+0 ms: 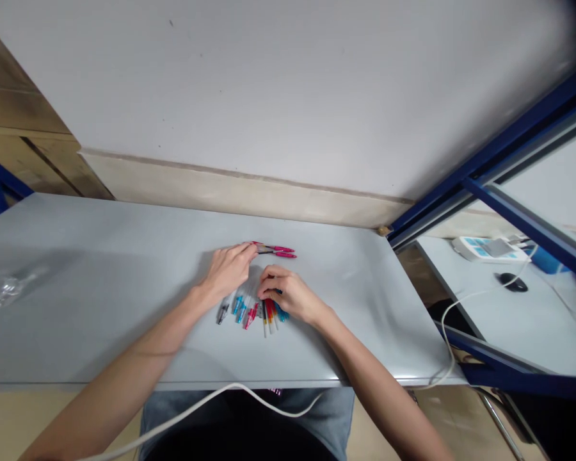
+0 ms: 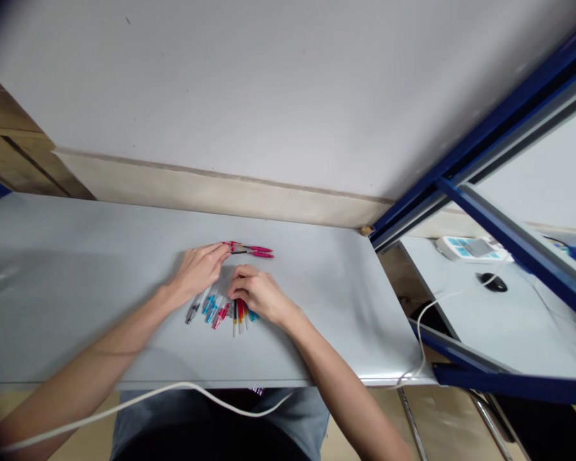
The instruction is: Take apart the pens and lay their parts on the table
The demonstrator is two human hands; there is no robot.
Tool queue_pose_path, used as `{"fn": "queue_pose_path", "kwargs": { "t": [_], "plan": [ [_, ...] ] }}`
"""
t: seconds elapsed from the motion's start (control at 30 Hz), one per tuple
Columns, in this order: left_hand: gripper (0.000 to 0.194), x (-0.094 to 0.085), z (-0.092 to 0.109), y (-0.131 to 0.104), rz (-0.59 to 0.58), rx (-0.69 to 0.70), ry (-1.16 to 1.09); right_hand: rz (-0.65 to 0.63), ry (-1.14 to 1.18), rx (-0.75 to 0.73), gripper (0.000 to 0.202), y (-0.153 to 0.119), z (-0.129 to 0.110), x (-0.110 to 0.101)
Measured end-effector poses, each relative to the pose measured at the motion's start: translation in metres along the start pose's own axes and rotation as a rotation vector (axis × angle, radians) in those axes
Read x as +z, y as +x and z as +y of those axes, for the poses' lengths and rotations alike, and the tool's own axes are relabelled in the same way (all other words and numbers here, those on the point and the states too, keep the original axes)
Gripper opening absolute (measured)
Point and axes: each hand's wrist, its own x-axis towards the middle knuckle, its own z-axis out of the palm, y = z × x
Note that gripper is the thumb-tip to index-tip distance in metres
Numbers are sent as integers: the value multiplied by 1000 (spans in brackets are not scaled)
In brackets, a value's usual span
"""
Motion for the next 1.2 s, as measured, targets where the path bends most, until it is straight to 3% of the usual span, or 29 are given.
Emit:
{"fn": "queue_pose_path", "kwargs": {
  "t": [0.17,0.27,0.33,0.47,0.7,0.9,1.03,1.2],
  "plan": [
    [22,-1,0,0,6,-3,-20,61,27,65,7,0,5,-17],
    [23,-2,0,0,-4,0,-24,222,-40,276,13,-3,16,-34],
    [24,-2,0,0,-18,1,-21,249,-139,442,11,-7,24,-41],
    [24,-2,0,0,-15,7,-14,156,-331,627,8,-10,29,-43],
    [23,1,-3,0,11,39,-41,13,-369,634,17,-8,6,-45],
    [21,5,-1,-1,30,32,-115,-9,-98,611,19,-10,7,-47],
    [20,9,1,-3,98,61,-259,246,153,532,20,-5,17,-38],
    [25,14,6,-5,122,197,-335,386,866,448,38,4,14,-18]
  ]
}}
